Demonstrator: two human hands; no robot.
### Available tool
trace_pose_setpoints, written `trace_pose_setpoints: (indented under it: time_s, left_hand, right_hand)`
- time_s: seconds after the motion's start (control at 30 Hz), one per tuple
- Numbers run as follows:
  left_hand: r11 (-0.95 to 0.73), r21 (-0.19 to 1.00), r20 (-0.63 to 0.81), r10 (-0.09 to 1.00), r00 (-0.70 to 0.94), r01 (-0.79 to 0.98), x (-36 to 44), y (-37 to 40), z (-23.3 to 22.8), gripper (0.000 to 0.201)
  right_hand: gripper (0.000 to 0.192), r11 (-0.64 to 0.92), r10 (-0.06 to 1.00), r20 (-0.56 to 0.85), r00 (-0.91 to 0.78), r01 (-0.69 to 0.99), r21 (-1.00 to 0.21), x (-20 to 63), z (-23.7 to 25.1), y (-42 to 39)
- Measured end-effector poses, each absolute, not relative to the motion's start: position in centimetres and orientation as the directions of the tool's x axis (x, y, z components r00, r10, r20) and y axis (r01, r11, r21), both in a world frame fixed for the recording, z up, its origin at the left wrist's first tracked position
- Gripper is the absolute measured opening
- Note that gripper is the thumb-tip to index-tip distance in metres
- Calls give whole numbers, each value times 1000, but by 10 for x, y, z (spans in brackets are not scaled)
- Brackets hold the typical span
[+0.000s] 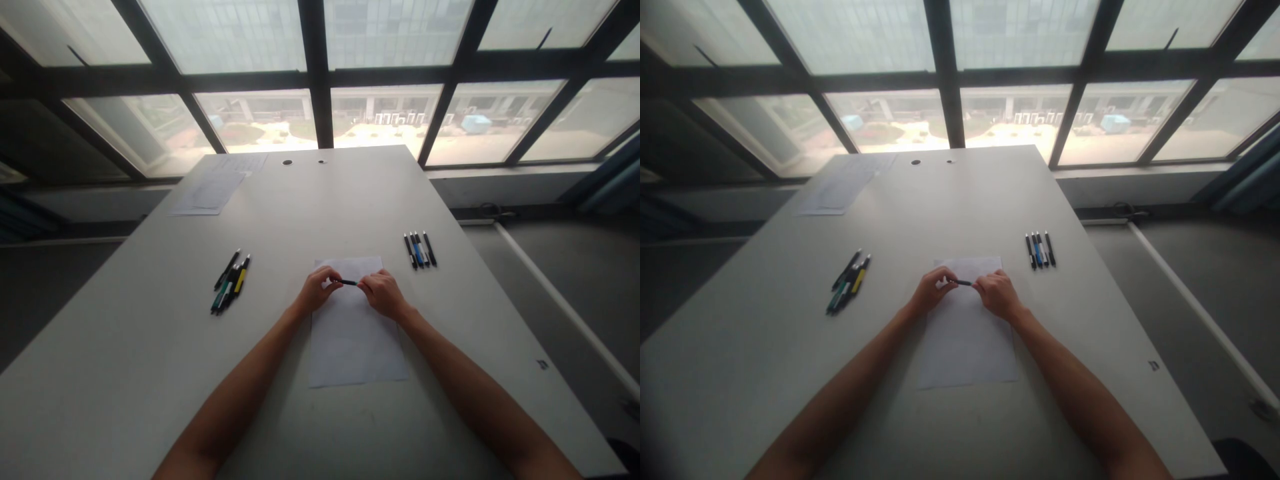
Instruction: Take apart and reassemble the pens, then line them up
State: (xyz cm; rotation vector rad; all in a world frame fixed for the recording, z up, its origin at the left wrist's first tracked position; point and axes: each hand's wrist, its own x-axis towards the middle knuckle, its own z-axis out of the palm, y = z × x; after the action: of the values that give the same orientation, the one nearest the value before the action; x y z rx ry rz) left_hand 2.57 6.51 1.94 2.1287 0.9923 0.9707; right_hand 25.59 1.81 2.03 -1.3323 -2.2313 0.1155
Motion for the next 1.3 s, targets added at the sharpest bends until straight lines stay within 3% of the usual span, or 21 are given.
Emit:
trace_pose_setpoints:
  time_s: [0.23, 0.4, 0.7, 0.83, 0.9, 1.0, 1.1, 1.17, 1.3]
  left_hand:
    - [-522, 738, 326, 830, 452, 427, 25, 65, 20, 29]
    - [-549, 748, 374, 813, 446, 374, 25, 64, 19, 15]
    - [-569, 699, 350, 800, 487, 433, 26, 65, 18, 30]
    - [-611, 699, 411, 769, 491, 371, 24, 65, 17, 24]
    - [-611, 699, 426, 773, 469, 372, 23, 64, 17, 23]
    - [-585, 702, 443, 805, 394, 405, 23, 64, 19, 25]
    - [-565, 713, 455, 823, 340, 415, 24, 63, 22, 28]
    - [-566, 714, 447, 822, 353, 413, 25, 62, 24, 29]
    - [-611, 707, 424, 769, 479, 355, 26, 59, 26, 32]
  right_hand:
    - [32, 501, 842, 399, -362, 797, -336, 257, 20, 18]
    - [30, 502, 845, 389, -365, 793, -345, 257, 19, 18]
    - [31, 497, 849, 376, -370, 799, -337, 256, 18, 19]
    - [30, 477, 871, 328, -365, 790, -385, 256, 17, 18]
    - [28, 458, 885, 323, -336, 756, -468, 257, 19, 17]
    - [19, 388, 922, 325, -213, 552, -739, 260, 23, 17]
    - [30, 247, 968, 242, -64, 92, -965, 263, 25, 19]
    - [30, 159, 986, 164, -10, -187, -969, 261, 24, 21]
    - [24, 36, 998, 53, -19, -508, -861, 254, 23, 24]
